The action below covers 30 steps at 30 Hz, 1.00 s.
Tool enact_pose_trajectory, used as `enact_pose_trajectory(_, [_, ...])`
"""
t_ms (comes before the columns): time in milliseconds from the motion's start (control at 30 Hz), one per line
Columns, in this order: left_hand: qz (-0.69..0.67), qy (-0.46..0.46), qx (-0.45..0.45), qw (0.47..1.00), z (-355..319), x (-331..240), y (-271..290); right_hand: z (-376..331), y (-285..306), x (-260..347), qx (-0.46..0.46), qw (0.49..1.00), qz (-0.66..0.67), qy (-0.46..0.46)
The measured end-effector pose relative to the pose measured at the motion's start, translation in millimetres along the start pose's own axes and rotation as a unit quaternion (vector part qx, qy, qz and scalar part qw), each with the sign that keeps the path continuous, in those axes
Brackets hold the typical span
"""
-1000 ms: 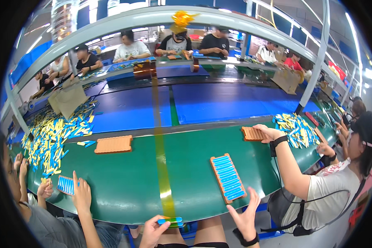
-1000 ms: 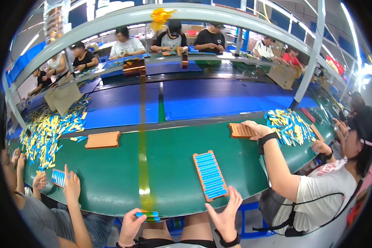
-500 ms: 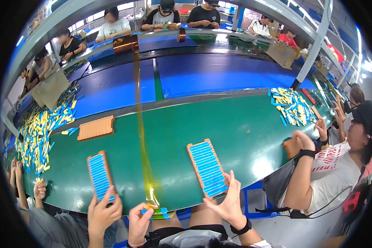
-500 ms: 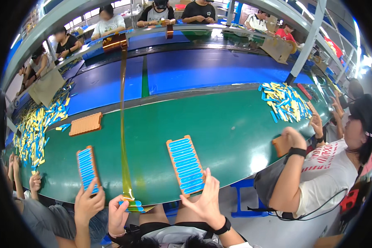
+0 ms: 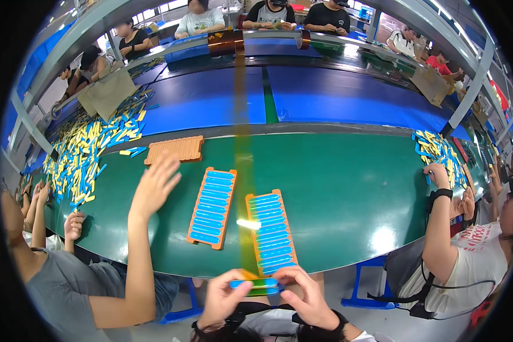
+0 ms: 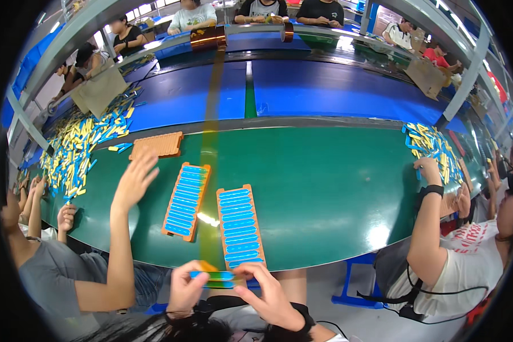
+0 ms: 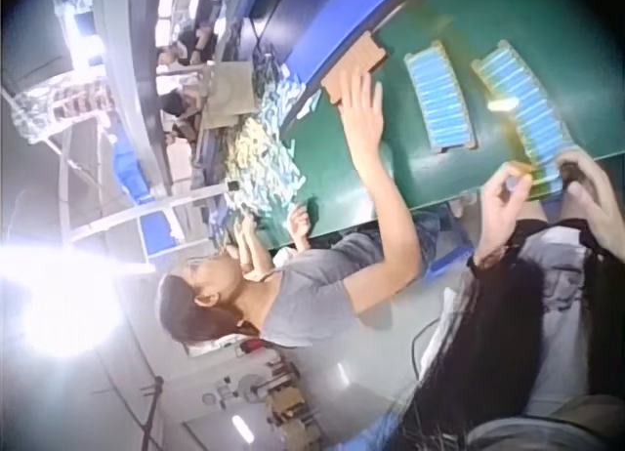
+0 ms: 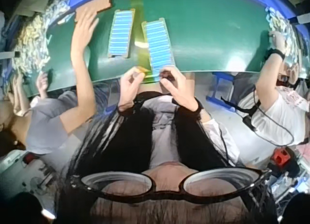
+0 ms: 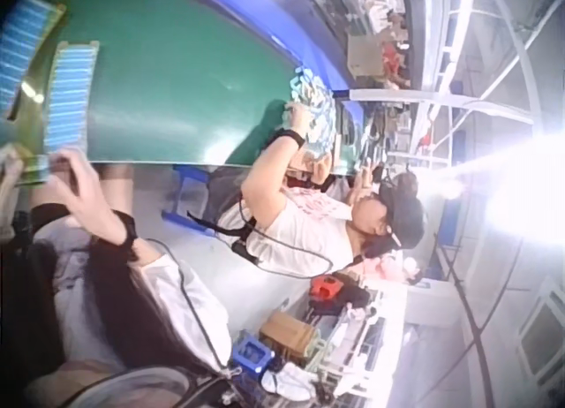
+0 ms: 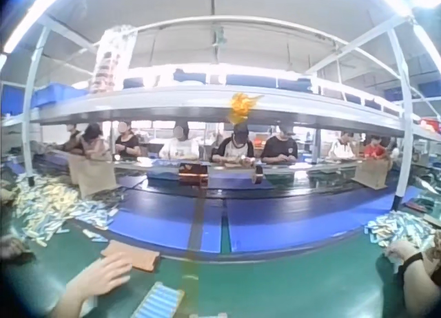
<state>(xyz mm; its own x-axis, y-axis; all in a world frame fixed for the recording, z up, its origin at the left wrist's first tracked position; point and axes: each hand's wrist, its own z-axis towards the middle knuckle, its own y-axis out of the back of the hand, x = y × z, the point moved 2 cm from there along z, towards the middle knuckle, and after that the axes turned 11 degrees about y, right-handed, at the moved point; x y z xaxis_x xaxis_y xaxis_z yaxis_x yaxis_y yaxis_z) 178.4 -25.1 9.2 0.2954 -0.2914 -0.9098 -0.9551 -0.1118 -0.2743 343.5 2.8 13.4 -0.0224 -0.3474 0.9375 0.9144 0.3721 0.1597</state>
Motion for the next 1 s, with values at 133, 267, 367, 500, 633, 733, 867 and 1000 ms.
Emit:
enact_pose_trajectory(133, [0.310, -0.103, 0.067, 0.943, 6, -1, -22, -7, 22, -7, -0.090, 0.981, 0.159, -0.061])
enact_pose_trajectory(267, [0.545, -0.289, 0.036, 0.786, 21, -1, -34, -20, 60, -15, -0.190, 0.956, 0.181, -0.132])
enact_pose_trajectory(367, [0.597, -0.288, 0.056, 0.746, 22, 5, -35, -19, 68, -16, -0.183, 0.954, 0.175, -0.161])
enact_pose_trajectory(500, [0.634, -0.293, 0.065, 0.713, 23, 7, -33, -19, 65, -24, -0.163, 0.958, 0.185, -0.149])
enact_pose_trajectory(633, [0.591, -0.275, 0.089, 0.753, 29, 5, -35, -19, 62, -26, -0.136, 0.962, 0.192, -0.142])
enact_pose_trajectory(733, [0.554, -0.256, 0.115, 0.784, 33, 3, -39, -18, 60, -27, -0.127, 0.961, 0.194, -0.151])
enact_pose_trajectory(867, [0.504, -0.239, 0.134, 0.819, 36, 4, -37, -18, 57, -28, -0.114, 0.963, 0.195, -0.147])
enact_pose_trajectory(1000, [0.431, -0.206, 0.167, 0.863, 33, 2, -35, -16, 56, -25, -0.113, 0.963, 0.184, -0.161])
